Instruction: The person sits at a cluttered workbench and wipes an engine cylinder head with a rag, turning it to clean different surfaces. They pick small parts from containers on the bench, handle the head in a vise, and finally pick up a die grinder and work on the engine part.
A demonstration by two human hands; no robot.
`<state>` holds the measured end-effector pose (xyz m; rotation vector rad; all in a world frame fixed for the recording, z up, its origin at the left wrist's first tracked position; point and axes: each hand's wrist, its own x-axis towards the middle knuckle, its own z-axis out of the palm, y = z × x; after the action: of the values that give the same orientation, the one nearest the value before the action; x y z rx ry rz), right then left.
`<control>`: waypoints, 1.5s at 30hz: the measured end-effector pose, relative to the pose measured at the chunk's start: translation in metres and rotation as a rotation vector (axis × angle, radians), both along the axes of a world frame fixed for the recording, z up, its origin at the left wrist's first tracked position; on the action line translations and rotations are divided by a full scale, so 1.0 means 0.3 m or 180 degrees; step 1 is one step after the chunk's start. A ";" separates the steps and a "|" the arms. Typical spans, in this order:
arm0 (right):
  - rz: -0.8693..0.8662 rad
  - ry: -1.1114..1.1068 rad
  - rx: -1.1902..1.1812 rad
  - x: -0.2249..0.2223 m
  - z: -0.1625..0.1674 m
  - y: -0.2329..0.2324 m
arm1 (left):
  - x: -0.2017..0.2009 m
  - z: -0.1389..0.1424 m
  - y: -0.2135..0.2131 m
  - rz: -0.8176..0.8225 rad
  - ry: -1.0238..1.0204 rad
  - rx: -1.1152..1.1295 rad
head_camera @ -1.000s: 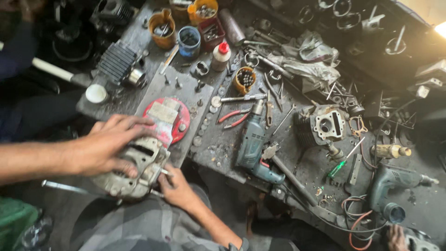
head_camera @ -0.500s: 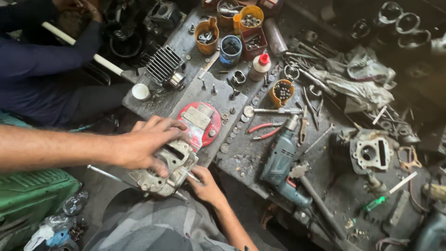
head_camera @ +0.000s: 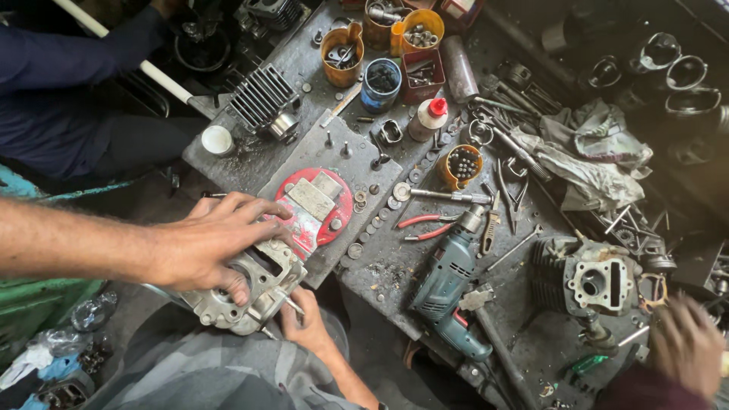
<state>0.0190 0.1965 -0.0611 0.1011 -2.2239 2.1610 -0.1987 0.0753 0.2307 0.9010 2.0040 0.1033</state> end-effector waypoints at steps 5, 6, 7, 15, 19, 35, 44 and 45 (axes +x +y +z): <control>0.0019 0.0112 -0.0475 -0.035 0.081 -0.001 | 0.005 -0.011 -0.017 0.0014 0.0102 0.0421; 0.0063 0.0125 -0.0535 -0.042 0.091 -0.004 | 0.004 -0.014 -0.020 0.0033 0.0073 0.0389; 0.0097 0.0146 -0.0603 -0.046 0.101 -0.009 | 0.005 -0.016 -0.025 0.0040 0.0051 0.0349; -0.0257 0.0049 -0.0504 -0.036 0.123 -0.028 | 0.020 -0.059 -0.055 -0.0006 0.0264 0.0785; -0.0476 -0.0145 0.0348 -0.003 0.126 0.004 | 0.008 -0.073 -0.077 -0.0120 0.0139 0.1045; 0.0051 -0.0371 0.0233 0.002 -0.054 0.080 | 0.011 -0.039 -0.055 -0.0005 0.0139 0.0715; 0.0311 -0.0417 0.0019 -0.004 0.045 0.030 | 0.000 -0.017 -0.034 -0.0357 0.0196 0.0679; 0.0509 -0.0407 -0.0123 -0.011 0.059 0.031 | 0.000 -0.019 -0.033 -0.0353 0.0189 0.0719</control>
<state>0.0156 0.2058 -0.0435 0.1483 -2.3140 2.3542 -0.1986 0.0654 0.2250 1.1688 2.0197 0.2468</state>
